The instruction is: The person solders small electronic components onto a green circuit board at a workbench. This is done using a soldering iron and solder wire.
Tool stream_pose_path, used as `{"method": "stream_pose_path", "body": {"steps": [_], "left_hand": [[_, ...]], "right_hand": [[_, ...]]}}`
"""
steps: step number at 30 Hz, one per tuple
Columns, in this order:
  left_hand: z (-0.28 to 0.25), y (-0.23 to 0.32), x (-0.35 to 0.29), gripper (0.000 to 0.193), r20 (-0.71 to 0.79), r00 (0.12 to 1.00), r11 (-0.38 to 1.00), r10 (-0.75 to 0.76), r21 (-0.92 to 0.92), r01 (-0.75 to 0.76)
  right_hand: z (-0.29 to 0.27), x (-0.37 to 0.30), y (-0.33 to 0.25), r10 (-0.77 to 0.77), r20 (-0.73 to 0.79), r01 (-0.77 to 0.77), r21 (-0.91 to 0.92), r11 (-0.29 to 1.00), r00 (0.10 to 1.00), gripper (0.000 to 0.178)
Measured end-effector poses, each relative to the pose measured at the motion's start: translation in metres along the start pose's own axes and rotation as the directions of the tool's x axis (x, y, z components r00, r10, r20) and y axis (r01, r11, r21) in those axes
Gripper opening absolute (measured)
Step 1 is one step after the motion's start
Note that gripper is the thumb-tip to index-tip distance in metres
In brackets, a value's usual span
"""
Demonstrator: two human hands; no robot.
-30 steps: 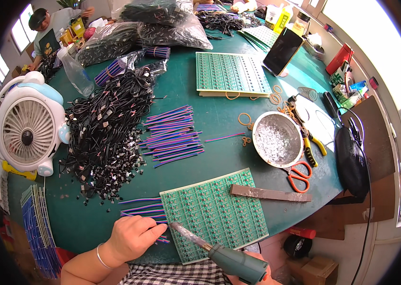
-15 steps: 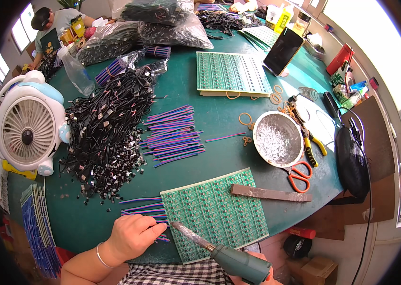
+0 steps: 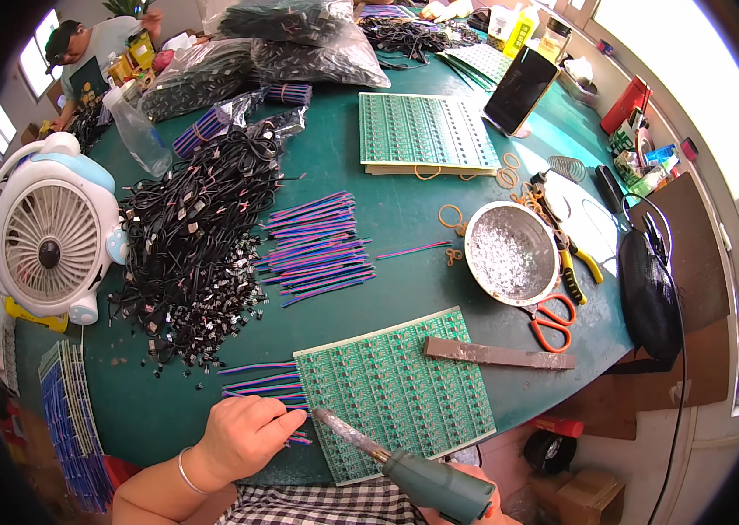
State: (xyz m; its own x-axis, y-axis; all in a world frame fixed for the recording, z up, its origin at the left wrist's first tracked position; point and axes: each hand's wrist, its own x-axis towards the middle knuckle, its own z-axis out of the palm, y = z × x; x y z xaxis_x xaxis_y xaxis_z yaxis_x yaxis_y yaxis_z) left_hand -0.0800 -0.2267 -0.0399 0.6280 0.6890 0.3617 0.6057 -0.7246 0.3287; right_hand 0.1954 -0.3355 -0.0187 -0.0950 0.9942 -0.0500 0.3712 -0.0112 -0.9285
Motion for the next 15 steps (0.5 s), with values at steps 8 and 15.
{"method": "stream_pose_path", "body": {"steps": [8, 15], "left_hand": [[0.0001, 0.0002, -0.0002, 0.021, -0.010, 1.000, 1.000, 0.005, 0.001, -0.005], [0.0002, 0.0003, 0.0006, 0.020, -0.016, 1.000, 1.000, 0.015, 0.010, -0.015]], "right_hand": [[-0.0004, -0.0011, 0.0018, -0.040, 0.002, 0.040, -0.019, 0.999, 0.999, 0.023], [0.0003, -0.0021, -0.0003, -0.003, -0.008, 0.003, 0.003, 1.000, 1.000, 0.026]]}}
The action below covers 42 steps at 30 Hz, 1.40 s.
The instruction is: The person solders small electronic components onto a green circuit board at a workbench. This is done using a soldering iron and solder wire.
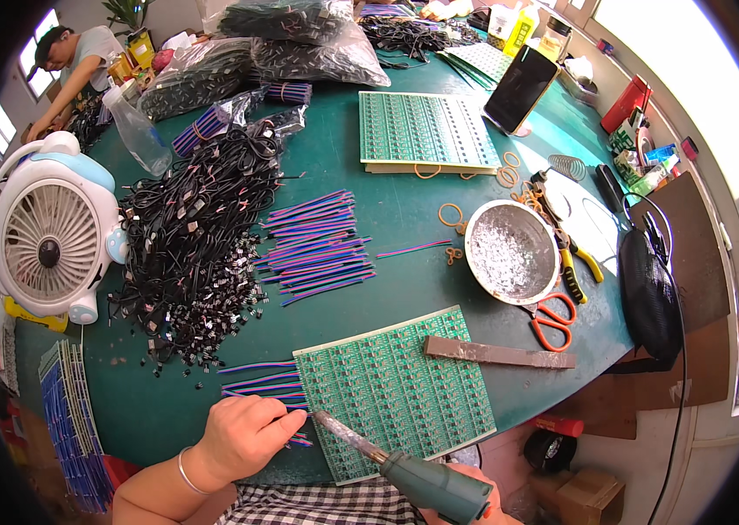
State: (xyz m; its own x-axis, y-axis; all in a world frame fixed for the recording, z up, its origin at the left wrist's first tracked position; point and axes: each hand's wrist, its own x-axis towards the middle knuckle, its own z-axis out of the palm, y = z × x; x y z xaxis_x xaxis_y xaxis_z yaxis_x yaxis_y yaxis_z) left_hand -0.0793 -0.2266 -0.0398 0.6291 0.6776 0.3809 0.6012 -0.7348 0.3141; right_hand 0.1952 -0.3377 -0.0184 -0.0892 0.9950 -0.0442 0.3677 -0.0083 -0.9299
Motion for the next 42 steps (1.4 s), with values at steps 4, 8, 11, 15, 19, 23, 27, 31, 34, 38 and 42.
{"method": "stream_pose_path", "body": {"steps": [4, 8, 11, 15, 19, 23, 27, 31, 34, 38, 42], "left_hand": [[0.001, -0.002, -0.002, 0.019, -0.005, 1.000, 1.000, 0.004, 0.009, -0.004], [0.001, 0.000, -0.001, 0.019, -0.009, 1.000, 1.000, 0.015, 0.019, -0.015], [0.001, 0.000, -0.001, 0.019, -0.009, 1.000, 1.000, 0.016, 0.025, -0.016], [0.000, 0.000, -0.001, 0.019, -0.009, 1.000, 0.999, 0.018, 0.029, -0.017], [-0.001, 0.001, -0.002, 0.019, 0.008, 1.000, 0.999, 0.014, 0.035, -0.014], [-0.002, 0.001, -0.002, 0.019, 0.032, 0.999, 0.999, 0.010, 0.037, -0.012], [-0.002, 0.002, -0.002, 0.020, 0.020, 1.000, 1.000, 0.008, 0.026, -0.009], [-0.005, 0.000, -0.003, 0.020, 0.043, 0.998, 0.999, -0.039, -0.030, 0.040], [-0.017, 0.001, -0.001, 0.017, -0.077, 0.995, 0.995, -0.059, -0.089, 0.052], [-0.049, 0.024, 0.000, 0.025, 0.010, 0.962, 0.801, -0.272, -0.552, 0.232], [-0.029, 0.036, -0.013, 0.033, 0.748, 0.610, -0.445, -0.260, -0.654, 0.612]], "right_hand": [[-0.001, 0.003, -0.002, 0.016, 0.034, -0.016, 0.011, 1.000, 0.999, 0.027], [-0.002, -0.003, -0.001, 0.023, -0.014, -0.023, 0.040, 0.999, 1.000, 0.027], [-0.003, -0.002, -0.003, 0.005, -0.021, -0.005, 0.016, 1.000, 1.000, 0.027], [-0.002, 0.000, -0.005, 0.041, 0.000, -0.041, 0.007, 0.999, 0.999, 0.028], [-0.001, 0.000, -0.006, 0.051, -0.009, -0.051, -0.037, 0.998, 0.999, 0.026], [-0.008, -0.001, 0.001, -0.033, 0.098, 0.060, -0.287, 0.956, 0.995, 0.027], [-0.007, -0.010, 0.012, 0.208, -0.013, -0.205, 0.111, 0.972, 0.978, 0.031], [-0.011, -0.019, 0.019, 0.220, 0.076, -0.233, 0.348, 0.908, 0.973, 0.044], [-0.017, -0.016, 0.020, 0.233, 0.079, -0.246, 0.347, 0.905, 0.969, 0.044], [-0.014, -0.014, 0.010, 0.257, -0.015, -0.221, 0.461, 0.860, 0.966, 0.045], [-0.017, -0.021, 0.025, 0.227, 0.046, -0.224, 0.434, 0.873, 0.973, 0.047]]}}
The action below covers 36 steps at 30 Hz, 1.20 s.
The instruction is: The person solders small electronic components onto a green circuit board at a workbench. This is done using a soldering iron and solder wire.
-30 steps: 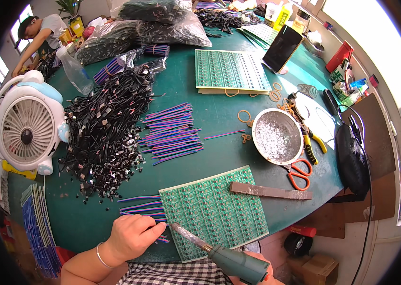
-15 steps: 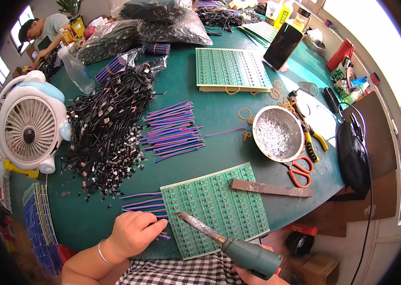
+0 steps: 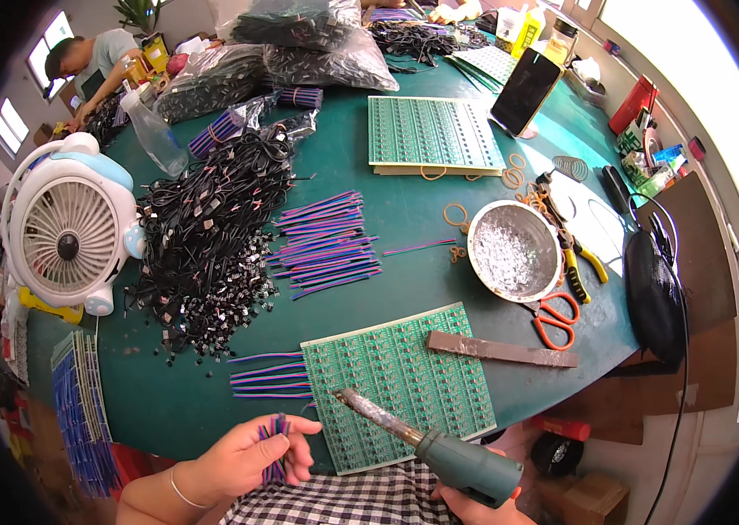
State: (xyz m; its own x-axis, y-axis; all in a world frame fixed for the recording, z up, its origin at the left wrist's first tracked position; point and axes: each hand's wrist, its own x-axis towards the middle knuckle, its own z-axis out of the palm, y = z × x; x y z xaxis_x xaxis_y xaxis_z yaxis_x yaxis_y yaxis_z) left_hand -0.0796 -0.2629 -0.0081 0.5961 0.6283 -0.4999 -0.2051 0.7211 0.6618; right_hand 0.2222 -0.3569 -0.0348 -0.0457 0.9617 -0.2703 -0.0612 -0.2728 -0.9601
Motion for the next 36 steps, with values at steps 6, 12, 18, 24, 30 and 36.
{"method": "stream_pose_path", "body": {"steps": [6, 12, 18, 24, 30, 36], "left_hand": [[0.011, 0.012, -0.006, 0.035, -0.019, 0.998, 0.996, -0.058, 0.065, 0.059], [0.008, 0.057, -0.029, 0.012, 0.032, 0.885, 0.770, 0.465, 0.479, -0.422], [-0.004, 0.029, 0.006, 0.019, -0.147, 0.989, 0.991, 0.005, 0.129, 0.015], [-0.001, 0.006, 0.012, 0.018, -0.223, 0.975, 0.954, 0.010, 0.295, 0.058], [-0.005, -0.001, 0.019, 0.023, 0.190, 0.671, 0.048, 0.717, 0.946, -0.320], [-0.018, -0.012, 0.024, 0.026, 0.384, 0.613, -0.290, 0.691, 0.923, -0.251]], "right_hand": [[-0.002, -0.001, 0.003, -0.012, 0.044, 0.013, -0.019, 1.000, 0.999, 0.047], [0.003, 0.005, -0.007, 0.042, 0.029, -0.042, 0.023, 0.999, 0.999, 0.046], [0.017, 0.004, -0.023, 0.125, -0.068, -0.120, 0.069, 0.990, 0.990, 0.038], [0.008, 0.000, -0.010, -0.120, -0.046, 0.093, -0.388, 0.917, 0.992, 0.035], [0.015, 0.002, -0.018, 0.028, -0.041, -0.036, -0.216, 0.976, 0.999, 0.035], [0.014, -0.002, -0.012, -0.032, -0.039, 0.018, -0.322, 0.946, 0.999, 0.038]]}}
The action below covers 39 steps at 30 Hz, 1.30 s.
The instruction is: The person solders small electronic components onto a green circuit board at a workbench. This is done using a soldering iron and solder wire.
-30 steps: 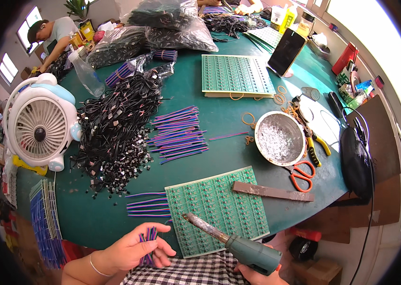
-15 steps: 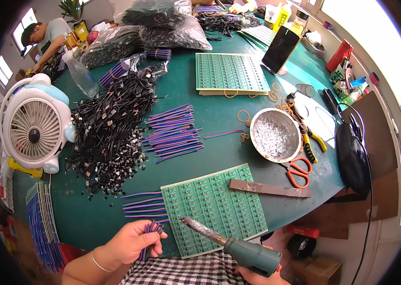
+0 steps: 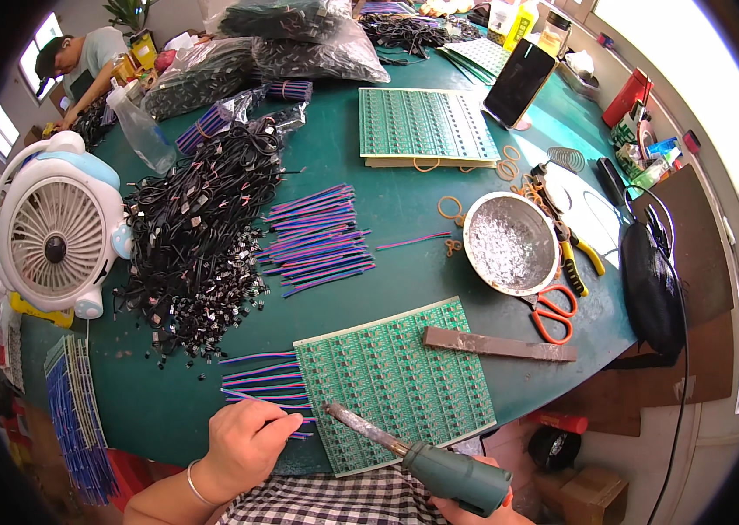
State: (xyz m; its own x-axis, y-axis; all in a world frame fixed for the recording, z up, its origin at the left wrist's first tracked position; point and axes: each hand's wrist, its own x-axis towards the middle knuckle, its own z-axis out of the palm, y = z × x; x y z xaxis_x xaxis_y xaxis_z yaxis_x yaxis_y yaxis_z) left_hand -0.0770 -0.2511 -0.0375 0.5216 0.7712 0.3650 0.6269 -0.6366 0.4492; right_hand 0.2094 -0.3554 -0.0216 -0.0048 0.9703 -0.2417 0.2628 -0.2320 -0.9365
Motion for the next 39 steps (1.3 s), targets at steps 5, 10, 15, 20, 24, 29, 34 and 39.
{"method": "stream_pose_path", "body": {"steps": [5, 10, 15, 20, 24, 29, 34, 39], "left_hand": [[0.004, -0.002, 0.001, 0.024, -0.054, 0.998, 0.998, 0.036, 0.057, -0.033], [0.004, 0.000, 0.001, 0.028, -0.047, 0.999, 0.997, 0.018, 0.081, -0.015], [0.004, 0.000, 0.001, 0.026, -0.018, 1.000, 0.996, 0.009, 0.087, -0.008], [0.004, -0.002, 0.001, 0.025, -0.008, 1.000, 0.996, 0.023, 0.091, -0.022], [0.005, -0.002, 0.000, 0.025, -0.003, 1.000, 0.997, 0.022, 0.073, -0.022], [0.005, 0.000, 0.000, 0.027, -0.009, 1.000, 0.999, -0.012, 0.044, 0.013], [0.006, 0.000, 0.001, 0.027, -0.014, 1.000, 1.000, -0.016, 0.019, 0.016], [0.006, 0.000, 0.000, 0.027, -0.015, 1.000, 1.000, -0.017, 0.021, 0.017]], "right_hand": [[0.000, 0.000, -0.001, -0.049, 0.007, 0.050, -0.076, 0.996, 0.999, 0.039], [0.002, 0.007, -0.004, -0.098, 0.044, 0.100, -0.053, 0.994, 0.994, 0.036], [0.006, 0.010, -0.003, -0.151, 0.024, 0.151, 0.021, 0.988, 0.988, 0.035], [0.007, 0.011, 0.003, -0.224, 0.038, 0.225, -0.026, 0.974, 0.974, 0.033], [0.008, 0.015, -0.004, -0.201, 0.042, 0.204, -0.099, 0.974, 0.979, 0.031], [0.006, 0.015, 0.002, -0.204, 0.079, 0.213, -0.131, 0.968, 0.976, 0.030], [0.006, 0.013, -0.013, -0.169, 0.052, 0.174, -0.105, 0.979, 0.984, 0.029], [0.005, 0.013, -0.014, -0.136, 0.041, 0.139, -0.061, 0.988, 0.990, 0.032]]}}
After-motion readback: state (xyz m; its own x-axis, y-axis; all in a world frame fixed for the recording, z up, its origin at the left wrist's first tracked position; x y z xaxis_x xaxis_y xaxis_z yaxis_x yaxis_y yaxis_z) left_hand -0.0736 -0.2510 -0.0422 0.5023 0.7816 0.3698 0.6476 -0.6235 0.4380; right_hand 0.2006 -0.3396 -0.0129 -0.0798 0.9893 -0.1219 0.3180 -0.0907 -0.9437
